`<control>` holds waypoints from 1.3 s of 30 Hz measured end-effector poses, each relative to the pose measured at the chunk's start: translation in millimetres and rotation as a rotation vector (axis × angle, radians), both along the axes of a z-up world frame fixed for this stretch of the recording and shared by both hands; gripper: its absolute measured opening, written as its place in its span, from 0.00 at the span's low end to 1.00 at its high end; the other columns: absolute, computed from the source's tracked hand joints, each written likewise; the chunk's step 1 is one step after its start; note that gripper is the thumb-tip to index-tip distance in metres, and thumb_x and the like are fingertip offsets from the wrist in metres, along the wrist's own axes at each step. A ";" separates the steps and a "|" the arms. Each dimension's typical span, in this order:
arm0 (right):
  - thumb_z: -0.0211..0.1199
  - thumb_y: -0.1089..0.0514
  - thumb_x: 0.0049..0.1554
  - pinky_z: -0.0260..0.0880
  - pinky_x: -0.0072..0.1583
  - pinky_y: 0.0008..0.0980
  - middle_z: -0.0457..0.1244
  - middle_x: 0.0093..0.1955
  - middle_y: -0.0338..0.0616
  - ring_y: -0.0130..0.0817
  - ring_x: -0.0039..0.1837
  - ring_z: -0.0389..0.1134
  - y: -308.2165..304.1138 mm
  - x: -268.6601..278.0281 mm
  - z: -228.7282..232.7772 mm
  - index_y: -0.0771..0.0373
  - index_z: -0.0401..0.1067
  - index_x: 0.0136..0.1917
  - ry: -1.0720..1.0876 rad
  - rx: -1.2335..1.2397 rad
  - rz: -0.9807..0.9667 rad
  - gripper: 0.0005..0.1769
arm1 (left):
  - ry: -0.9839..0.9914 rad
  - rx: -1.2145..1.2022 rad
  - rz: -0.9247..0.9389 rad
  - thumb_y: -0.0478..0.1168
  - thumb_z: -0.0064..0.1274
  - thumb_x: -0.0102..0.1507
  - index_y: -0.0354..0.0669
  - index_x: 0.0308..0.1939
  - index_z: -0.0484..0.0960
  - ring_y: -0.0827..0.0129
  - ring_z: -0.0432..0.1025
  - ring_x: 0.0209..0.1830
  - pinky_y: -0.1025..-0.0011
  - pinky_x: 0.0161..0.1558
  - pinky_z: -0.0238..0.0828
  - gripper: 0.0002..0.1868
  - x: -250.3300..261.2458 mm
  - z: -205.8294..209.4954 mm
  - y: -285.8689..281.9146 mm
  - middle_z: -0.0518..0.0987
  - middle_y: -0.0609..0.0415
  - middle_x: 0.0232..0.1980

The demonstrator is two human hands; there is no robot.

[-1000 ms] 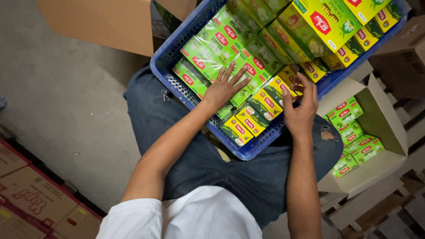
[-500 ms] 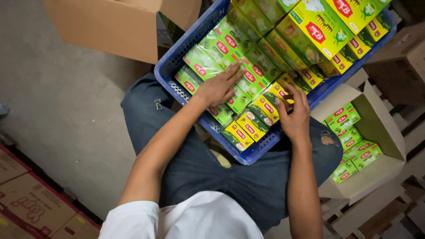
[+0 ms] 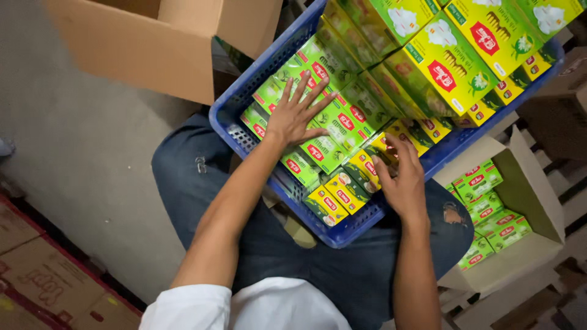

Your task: The person sits on the floor with a blue crate on their lap and repeatedly transfers small green and yellow boxes from the crate into a larger cardboard box. The person handles the boxes one at a time or in small groups, arranging them neatly inside the cardboard box.

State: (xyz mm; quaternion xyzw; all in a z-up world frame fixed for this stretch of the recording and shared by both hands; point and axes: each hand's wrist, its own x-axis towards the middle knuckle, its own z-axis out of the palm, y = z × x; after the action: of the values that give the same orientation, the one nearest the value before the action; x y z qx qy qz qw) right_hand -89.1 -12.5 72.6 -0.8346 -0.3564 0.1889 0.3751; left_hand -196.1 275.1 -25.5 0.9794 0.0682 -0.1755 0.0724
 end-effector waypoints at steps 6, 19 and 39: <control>0.71 0.55 0.67 0.76 0.61 0.57 0.67 0.65 0.62 0.63 0.64 0.73 2.5 6.4 -8.1 0.67 0.72 0.76 -0.010 -0.035 0.027 0.28 | -0.069 -0.072 0.020 0.83 0.27 0.70 0.80 0.91 0.42 0.43 0.25 0.93 0.33 0.87 0.27 0.48 2.4 -9.9 2.7 0.35 0.61 0.96; 0.74 0.54 0.64 0.74 0.64 0.56 0.68 0.66 0.57 0.63 0.68 0.72 4.8 9.0 -0.5 0.64 0.73 0.75 0.049 -0.071 0.006 0.29 | 0.019 0.014 0.012 0.87 0.25 0.65 0.83 0.88 0.54 0.48 0.28 0.93 0.25 0.83 0.24 0.49 38.6 3.6 -18.5 0.50 0.63 0.94; 0.71 0.54 0.66 0.74 0.63 0.58 0.69 0.62 0.61 0.65 0.66 0.73 9.4 0.9 -1.9 0.63 0.72 0.76 0.043 -0.105 0.074 0.28 | 0.056 0.005 -0.021 0.85 0.25 0.67 0.93 0.86 0.49 0.45 0.25 0.92 0.22 0.83 0.27 0.43 37.4 18.2 -17.3 0.42 0.62 0.95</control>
State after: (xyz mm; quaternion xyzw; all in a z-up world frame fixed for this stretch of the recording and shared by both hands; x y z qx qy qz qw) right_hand -88.3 -3.1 70.7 -0.8352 -0.3684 0.2387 0.3313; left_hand -158.7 257.8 -7.3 0.9750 0.0601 -0.2033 0.0663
